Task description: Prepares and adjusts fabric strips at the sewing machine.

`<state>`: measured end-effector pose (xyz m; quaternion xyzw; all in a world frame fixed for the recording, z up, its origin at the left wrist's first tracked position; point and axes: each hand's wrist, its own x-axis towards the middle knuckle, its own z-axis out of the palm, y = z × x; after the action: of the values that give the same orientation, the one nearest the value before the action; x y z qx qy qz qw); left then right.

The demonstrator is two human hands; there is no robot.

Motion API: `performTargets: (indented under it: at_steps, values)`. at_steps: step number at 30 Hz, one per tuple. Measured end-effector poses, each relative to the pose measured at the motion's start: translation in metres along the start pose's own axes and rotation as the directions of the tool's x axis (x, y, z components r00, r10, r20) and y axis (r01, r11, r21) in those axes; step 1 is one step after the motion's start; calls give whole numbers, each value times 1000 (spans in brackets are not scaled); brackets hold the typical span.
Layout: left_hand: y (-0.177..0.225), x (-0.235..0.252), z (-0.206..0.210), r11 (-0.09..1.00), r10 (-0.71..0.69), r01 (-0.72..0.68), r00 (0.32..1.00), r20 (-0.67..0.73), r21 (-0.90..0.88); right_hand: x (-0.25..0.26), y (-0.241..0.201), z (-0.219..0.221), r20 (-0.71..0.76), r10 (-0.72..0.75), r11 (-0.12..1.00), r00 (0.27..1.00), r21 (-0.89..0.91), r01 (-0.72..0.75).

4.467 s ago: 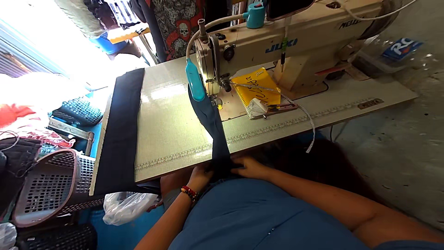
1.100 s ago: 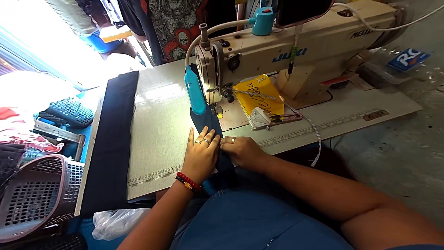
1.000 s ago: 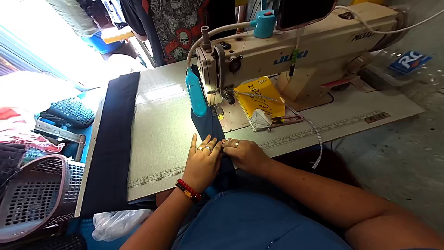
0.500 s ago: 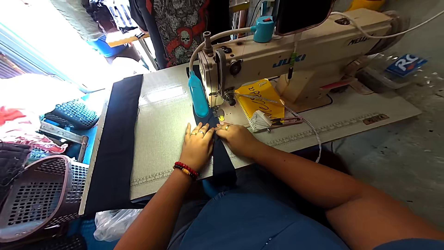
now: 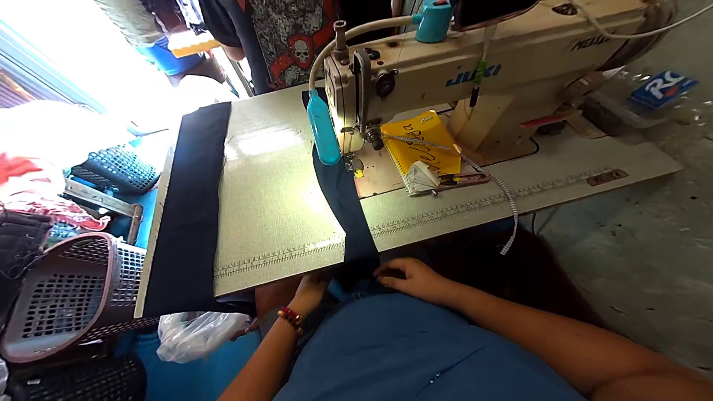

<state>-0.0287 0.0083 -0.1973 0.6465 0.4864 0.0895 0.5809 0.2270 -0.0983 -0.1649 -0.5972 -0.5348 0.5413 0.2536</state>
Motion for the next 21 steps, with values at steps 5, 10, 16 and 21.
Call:
performTargets:
  at_steps: [5,10,16,21]
  values:
    - [28,11,14,992,-48,35,994,102,122,5,-10,7,16,-61,998,998,27,61]
    - [20,11,10,997,6,-25,963,270,70,7,-12,13,-77,-40,995,996,83,47]
    - [19,8,25,941,188,-225,968,164,253,22,-13,21,-63,-29,994,998,-103,22]
    - [17,1,33,895,334,-384,915,226,229,31,-26,23,-70,75,939,995,-331,-94]
